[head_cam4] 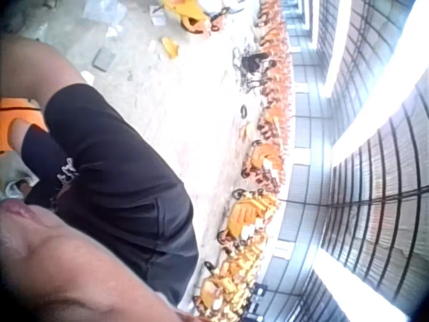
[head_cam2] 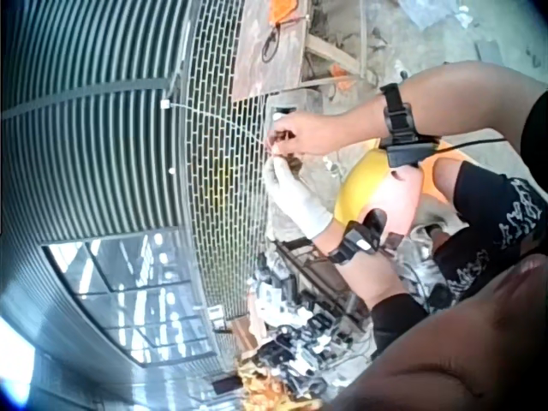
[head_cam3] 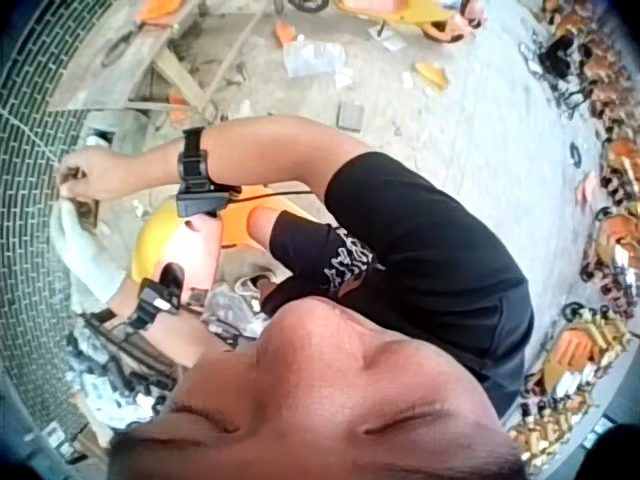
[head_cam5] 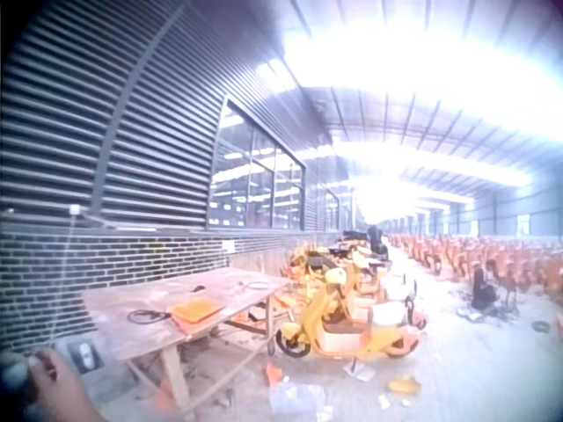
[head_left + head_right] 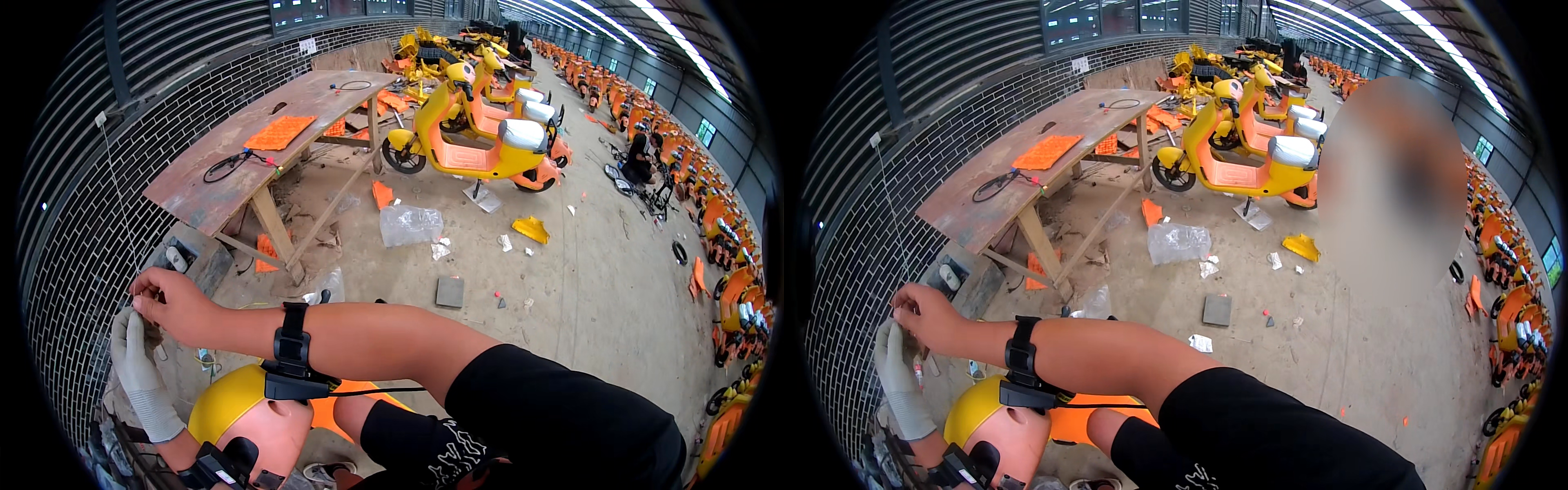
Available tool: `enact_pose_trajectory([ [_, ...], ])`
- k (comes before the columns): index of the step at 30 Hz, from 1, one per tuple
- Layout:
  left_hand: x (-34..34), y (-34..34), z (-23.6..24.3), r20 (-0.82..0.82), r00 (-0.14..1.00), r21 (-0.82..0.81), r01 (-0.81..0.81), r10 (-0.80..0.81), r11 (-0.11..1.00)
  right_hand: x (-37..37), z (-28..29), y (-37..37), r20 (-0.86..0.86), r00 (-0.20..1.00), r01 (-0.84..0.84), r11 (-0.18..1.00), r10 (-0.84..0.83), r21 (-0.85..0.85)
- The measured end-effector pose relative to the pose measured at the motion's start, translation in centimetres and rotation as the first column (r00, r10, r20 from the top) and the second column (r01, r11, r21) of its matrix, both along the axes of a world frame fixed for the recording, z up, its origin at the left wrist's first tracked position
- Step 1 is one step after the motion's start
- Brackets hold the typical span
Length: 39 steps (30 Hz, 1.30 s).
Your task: The person handles a thin wire and a connector while working on the handlebar and instrument cluster area of an orange and yellow scooter, threading the wire through a small opening.
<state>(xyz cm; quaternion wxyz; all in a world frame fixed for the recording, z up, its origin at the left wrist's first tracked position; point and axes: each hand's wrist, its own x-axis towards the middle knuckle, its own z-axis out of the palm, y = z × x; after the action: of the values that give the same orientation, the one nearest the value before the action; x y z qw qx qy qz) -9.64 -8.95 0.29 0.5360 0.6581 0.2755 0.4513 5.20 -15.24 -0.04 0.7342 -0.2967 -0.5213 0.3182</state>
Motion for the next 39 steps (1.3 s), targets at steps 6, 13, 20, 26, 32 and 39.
enact_pose_trajectory([
  [6,-0.6,0.0,-0.4,0.126,0.986,-0.093,0.123,-0.111,0.988,0.0,0.8,-0.8,-0.028,0.995,-0.097,0.99,0.094,-0.1],
  [13,0.3,-1.3,-0.1,0.084,0.993,-0.081,0.094,-0.087,0.992,-0.3,0.0,-0.4,0.007,0.999,0.05,0.995,-0.049,-0.085],
  [20,0.2,-0.9,-0.2,-0.143,0.987,0.156,-0.055,0.077,0.986,-0.5,0.2,-0.1,0.025,0.998,0.066,0.983,-0.062,-0.171],
  [26,0.8,-1.5,0.1,-0.197,0.975,0.227,-0.057,0.103,0.972,-0.2,0.1,-0.6,0.058,0.99,0.135,0.977,-0.127,-0.166],
  [32,0.2,-1.7,0.6,-0.15,0.987,0.067,-0.045,0.055,0.997,-0.5,-0.4,0.2,0.103,0.984,0.151,0.988,-0.147,-0.029],
  [39,0.6,-3.0,1.1,0.178,0.967,-0.199,0.215,-0.181,0.956,0.0,0.6,-0.5,-0.021,0.987,-0.161,0.983,0.16,-0.09],
])
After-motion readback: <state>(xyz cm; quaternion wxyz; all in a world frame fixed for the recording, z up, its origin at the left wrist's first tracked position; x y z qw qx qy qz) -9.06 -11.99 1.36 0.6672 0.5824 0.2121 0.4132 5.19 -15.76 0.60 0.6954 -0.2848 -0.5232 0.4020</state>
